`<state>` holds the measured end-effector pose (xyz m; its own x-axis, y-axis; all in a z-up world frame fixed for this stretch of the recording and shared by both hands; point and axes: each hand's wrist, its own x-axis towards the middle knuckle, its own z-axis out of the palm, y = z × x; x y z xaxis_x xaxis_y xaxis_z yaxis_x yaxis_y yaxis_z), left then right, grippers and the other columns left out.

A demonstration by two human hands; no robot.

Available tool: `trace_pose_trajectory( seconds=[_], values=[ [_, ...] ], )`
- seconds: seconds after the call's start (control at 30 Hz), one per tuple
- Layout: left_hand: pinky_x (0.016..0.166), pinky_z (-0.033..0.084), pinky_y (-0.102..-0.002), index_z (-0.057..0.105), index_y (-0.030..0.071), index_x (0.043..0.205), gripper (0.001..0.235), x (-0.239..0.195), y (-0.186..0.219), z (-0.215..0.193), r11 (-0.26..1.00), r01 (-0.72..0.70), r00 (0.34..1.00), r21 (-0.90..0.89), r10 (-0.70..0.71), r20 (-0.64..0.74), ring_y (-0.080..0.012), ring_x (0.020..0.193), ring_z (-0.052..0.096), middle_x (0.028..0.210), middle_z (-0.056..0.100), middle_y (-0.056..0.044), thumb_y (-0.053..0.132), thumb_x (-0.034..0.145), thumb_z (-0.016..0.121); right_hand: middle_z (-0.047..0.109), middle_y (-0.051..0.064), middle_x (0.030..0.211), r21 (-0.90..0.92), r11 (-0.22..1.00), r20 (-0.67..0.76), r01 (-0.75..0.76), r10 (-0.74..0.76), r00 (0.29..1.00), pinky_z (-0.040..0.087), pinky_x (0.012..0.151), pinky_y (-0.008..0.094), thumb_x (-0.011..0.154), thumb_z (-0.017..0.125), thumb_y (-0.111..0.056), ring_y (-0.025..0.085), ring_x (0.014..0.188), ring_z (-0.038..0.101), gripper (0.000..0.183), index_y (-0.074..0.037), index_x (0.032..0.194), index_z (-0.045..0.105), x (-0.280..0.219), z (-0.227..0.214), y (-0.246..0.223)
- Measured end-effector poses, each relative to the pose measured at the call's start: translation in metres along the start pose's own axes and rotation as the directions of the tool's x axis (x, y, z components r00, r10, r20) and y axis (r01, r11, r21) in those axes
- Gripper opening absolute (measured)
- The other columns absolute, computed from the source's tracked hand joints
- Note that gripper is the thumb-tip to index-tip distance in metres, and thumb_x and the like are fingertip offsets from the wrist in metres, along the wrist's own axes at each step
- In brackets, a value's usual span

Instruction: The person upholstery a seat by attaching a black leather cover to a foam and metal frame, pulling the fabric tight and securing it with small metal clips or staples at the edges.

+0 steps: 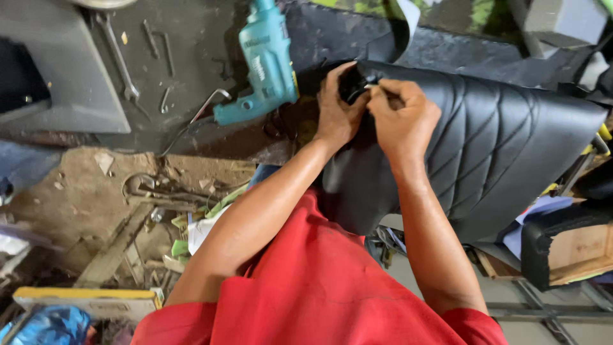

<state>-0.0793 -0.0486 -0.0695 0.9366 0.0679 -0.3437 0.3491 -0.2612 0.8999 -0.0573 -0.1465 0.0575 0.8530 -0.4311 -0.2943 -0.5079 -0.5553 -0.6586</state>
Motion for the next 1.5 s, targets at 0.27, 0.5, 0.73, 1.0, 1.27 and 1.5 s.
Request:
trace_pose_trajectory(
  seconds=[0.27,0.5,0.73,1.0,1.27,1.5],
  values=[
    [0.109,0.037,-0.042,0.054,0.032,0.135,0.056,0.000,0.006,-0.002,0.996,0.086,0.995,0.011,-0.087,0.044,-0.0246,0.126,0.057,0.133,0.064,0.002,0.040,0.084,0.075,0.078,0.008,0.078,0.207,0.972,0.045,-0.115,0.108,0.993,0.066,0.064,0.021,0.094,0.071,-0.007,0.011,0.065,0.076,0.010,0.001,0.098,0.076,0.002,0.010,-0.013],
    [0.108,0.040,-0.046,0.050,0.040,0.135,0.059,0.000,0.020,-0.007,0.966,0.257,0.959,0.014,-0.257,0.117,-0.0328,0.124,0.055,0.136,0.057,-0.008,0.042,0.081,0.073,0.076,0.007,0.073,0.080,0.986,0.083,-0.147,0.141,0.987,0.065,0.058,0.020,0.093,0.069,-0.007,0.008,0.061,0.074,0.008,-0.001,0.091,0.074,0.008,0.012,-0.013],
    [0.110,0.035,-0.050,0.050,0.040,0.134,0.057,-0.002,0.025,-0.010,0.973,0.228,0.968,-0.027,-0.224,0.115,-0.0311,0.130,0.055,0.137,0.059,-0.007,0.053,0.082,0.069,0.072,0.005,0.072,0.025,0.955,0.229,-0.296,0.283,0.932,0.056,0.045,0.021,0.101,0.066,-0.011,0.009,0.050,0.066,0.016,-0.003,0.088,0.067,0.017,0.004,-0.025],
    [0.098,0.043,-0.054,0.048,0.043,0.136,0.059,-0.001,0.032,-0.014,0.946,0.323,0.936,-0.005,-0.319,0.150,-0.0392,0.126,0.052,0.141,0.055,-0.007,0.053,0.081,0.067,0.072,0.008,0.074,0.004,0.931,0.250,-0.366,0.353,0.901,0.058,0.048,0.021,0.103,0.066,-0.013,0.012,0.051,0.067,0.016,-0.003,0.090,0.065,0.018,0.009,-0.025],
    [0.097,0.043,-0.054,0.050,0.042,0.136,0.060,-0.004,0.031,-0.014,0.953,0.302,0.946,-0.011,-0.298,0.124,-0.0403,0.125,0.053,0.140,0.055,-0.008,0.051,0.080,0.069,0.073,0.010,0.076,0.040,0.947,0.275,-0.318,0.295,0.915,0.058,0.045,0.026,0.103,0.064,-0.010,0.015,0.050,0.068,0.014,-0.001,0.093,0.065,0.017,0.007,-0.020],
    [0.099,0.041,-0.052,0.050,0.043,0.135,0.059,-0.003,0.029,-0.011,0.944,0.328,0.939,-0.033,-0.321,0.125,-0.0371,0.123,0.053,0.139,0.055,-0.005,0.049,0.080,0.071,0.073,0.013,0.076,0.095,0.920,0.295,-0.381,0.339,0.893,0.058,0.045,0.025,0.101,0.065,-0.012,0.017,0.050,0.068,0.014,-0.002,0.092,0.061,0.015,0.005,-0.034]
  ],
)
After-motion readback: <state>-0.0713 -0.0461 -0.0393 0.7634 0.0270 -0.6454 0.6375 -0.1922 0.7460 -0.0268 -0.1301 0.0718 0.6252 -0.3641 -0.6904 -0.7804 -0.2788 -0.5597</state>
